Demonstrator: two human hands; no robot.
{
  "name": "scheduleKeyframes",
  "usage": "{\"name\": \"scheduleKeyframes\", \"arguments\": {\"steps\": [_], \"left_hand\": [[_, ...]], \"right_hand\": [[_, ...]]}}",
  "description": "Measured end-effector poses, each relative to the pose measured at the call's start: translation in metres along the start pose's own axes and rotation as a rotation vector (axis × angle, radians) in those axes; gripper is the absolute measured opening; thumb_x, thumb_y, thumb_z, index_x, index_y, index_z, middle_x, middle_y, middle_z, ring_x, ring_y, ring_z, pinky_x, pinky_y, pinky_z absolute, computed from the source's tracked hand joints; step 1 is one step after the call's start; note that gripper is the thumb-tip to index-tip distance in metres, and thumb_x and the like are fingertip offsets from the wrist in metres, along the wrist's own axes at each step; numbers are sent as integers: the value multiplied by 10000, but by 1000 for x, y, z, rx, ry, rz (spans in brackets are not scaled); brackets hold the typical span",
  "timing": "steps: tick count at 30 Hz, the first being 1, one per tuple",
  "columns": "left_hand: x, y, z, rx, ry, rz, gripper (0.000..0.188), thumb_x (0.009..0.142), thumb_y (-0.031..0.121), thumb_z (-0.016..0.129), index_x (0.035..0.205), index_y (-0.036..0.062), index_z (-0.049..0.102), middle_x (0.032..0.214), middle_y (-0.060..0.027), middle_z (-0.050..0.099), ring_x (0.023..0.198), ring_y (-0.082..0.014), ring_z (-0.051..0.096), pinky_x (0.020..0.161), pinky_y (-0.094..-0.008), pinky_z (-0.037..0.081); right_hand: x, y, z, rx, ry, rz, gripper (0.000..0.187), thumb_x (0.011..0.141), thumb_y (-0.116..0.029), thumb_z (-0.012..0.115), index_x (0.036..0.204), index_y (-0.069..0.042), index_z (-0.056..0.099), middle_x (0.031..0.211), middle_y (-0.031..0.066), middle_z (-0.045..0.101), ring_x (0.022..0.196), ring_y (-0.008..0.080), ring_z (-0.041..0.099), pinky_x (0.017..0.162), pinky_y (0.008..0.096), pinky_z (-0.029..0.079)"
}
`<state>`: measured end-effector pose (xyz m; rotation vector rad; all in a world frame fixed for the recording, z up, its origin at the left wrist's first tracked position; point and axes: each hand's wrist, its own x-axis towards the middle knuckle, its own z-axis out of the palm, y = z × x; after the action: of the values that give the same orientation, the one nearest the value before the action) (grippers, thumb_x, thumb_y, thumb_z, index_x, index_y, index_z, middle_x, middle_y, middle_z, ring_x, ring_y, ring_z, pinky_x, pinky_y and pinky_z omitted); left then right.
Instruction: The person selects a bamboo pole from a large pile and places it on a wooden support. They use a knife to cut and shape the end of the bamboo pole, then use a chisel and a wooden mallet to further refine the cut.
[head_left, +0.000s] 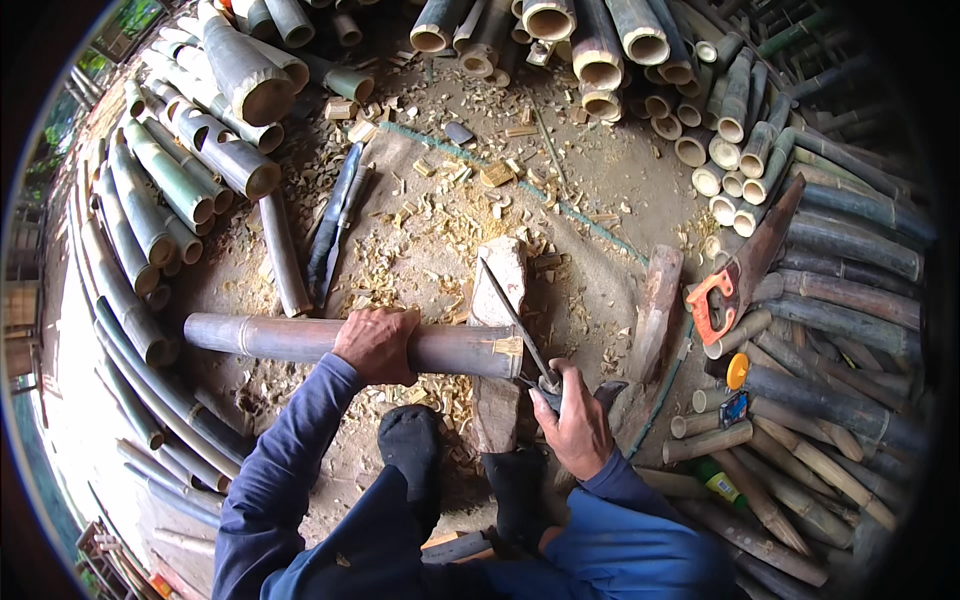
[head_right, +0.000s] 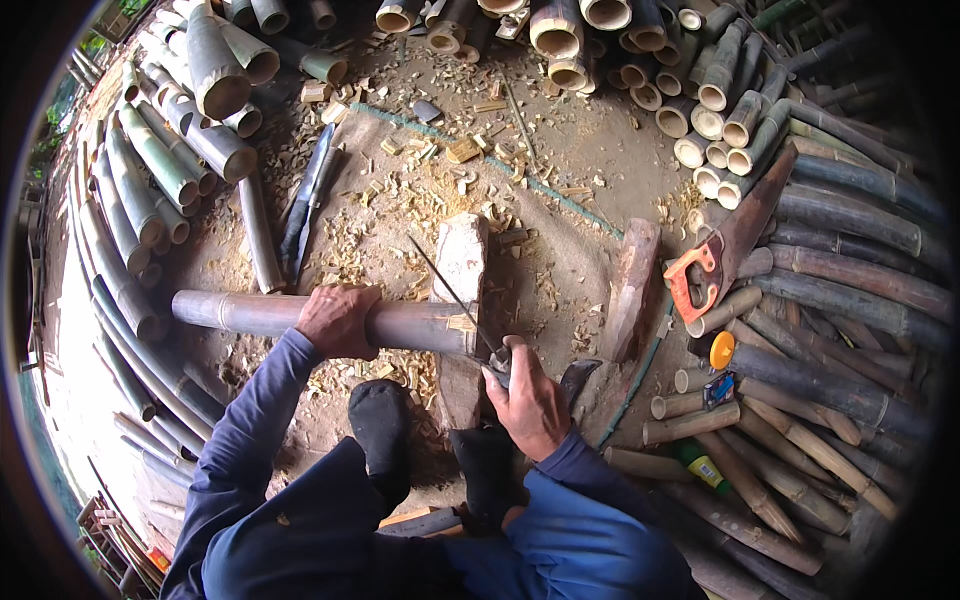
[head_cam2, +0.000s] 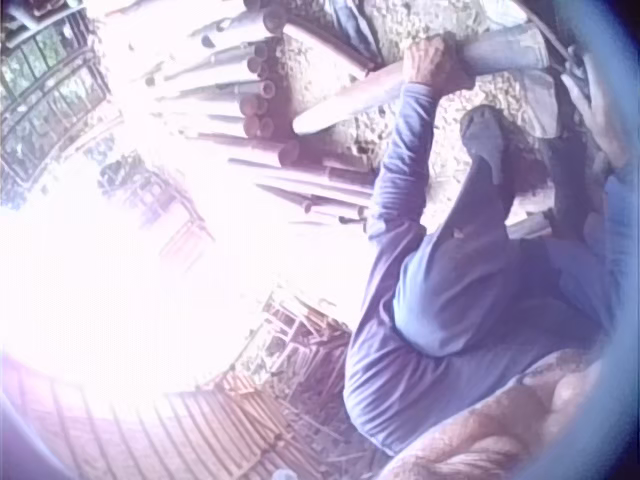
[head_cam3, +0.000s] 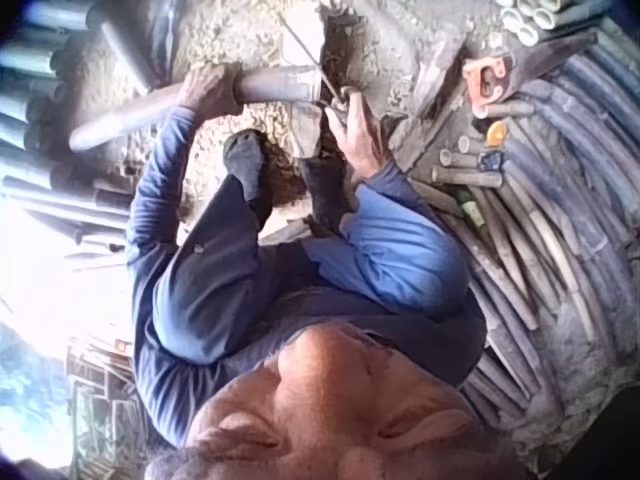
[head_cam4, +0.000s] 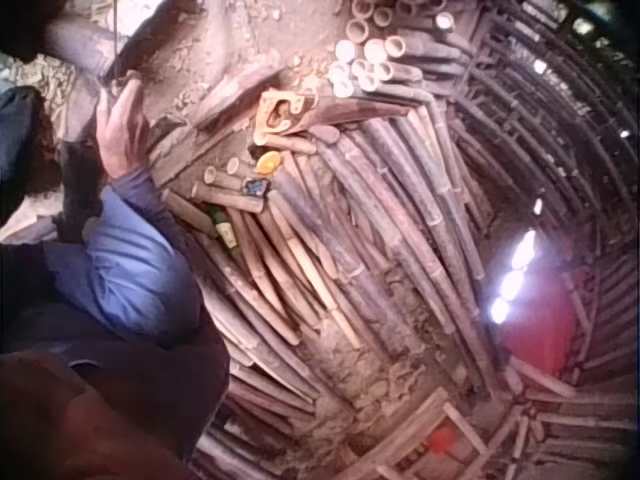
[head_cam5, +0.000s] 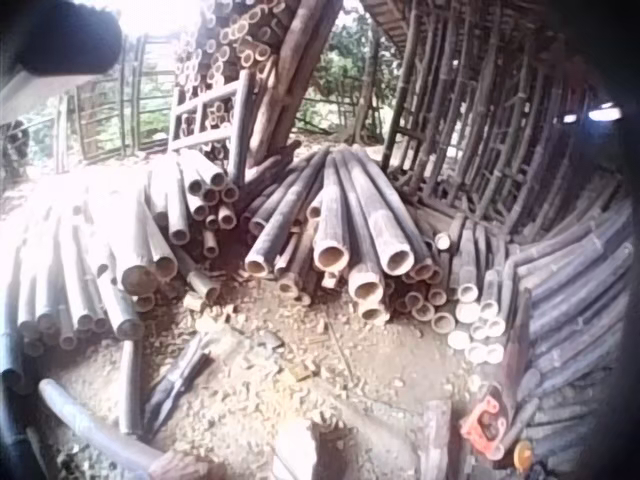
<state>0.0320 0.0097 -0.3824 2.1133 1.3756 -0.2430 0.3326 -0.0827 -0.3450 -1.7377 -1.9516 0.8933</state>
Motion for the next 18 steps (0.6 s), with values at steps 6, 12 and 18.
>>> {"name": "scheduleKeyframes", "arguments": {"steps": [6,12,18], "left_hand": [[-1,3,3,14,30,-7,457,574,342,808,904,82,627,837,-146,694,799,-363,700,729,-477,549],[-2,-1,7,-6,41,-25,467,569,335,807,914,77,627,833,-146,694,814,-363,700,749,-479,553],[-4,2,4,1,142,52,451,564,325,798,892,78,613,818,-157,688,788,-370,692,741,-483,550]], "right_hand": [[13,29,29,-184,-44,-31,354,922,-173,674,1168,-7,483,932,237,611,815,444,647,658,479,540],[13,-23,-3,-29,92,-131,319,905,-148,690,1113,-10,491,908,244,608,785,440,646,645,491,530],[18,43,18,-336,-159,103,304,924,-202,659,1084,-21,474,905,260,656,767,438,668,623,496,536]]}}
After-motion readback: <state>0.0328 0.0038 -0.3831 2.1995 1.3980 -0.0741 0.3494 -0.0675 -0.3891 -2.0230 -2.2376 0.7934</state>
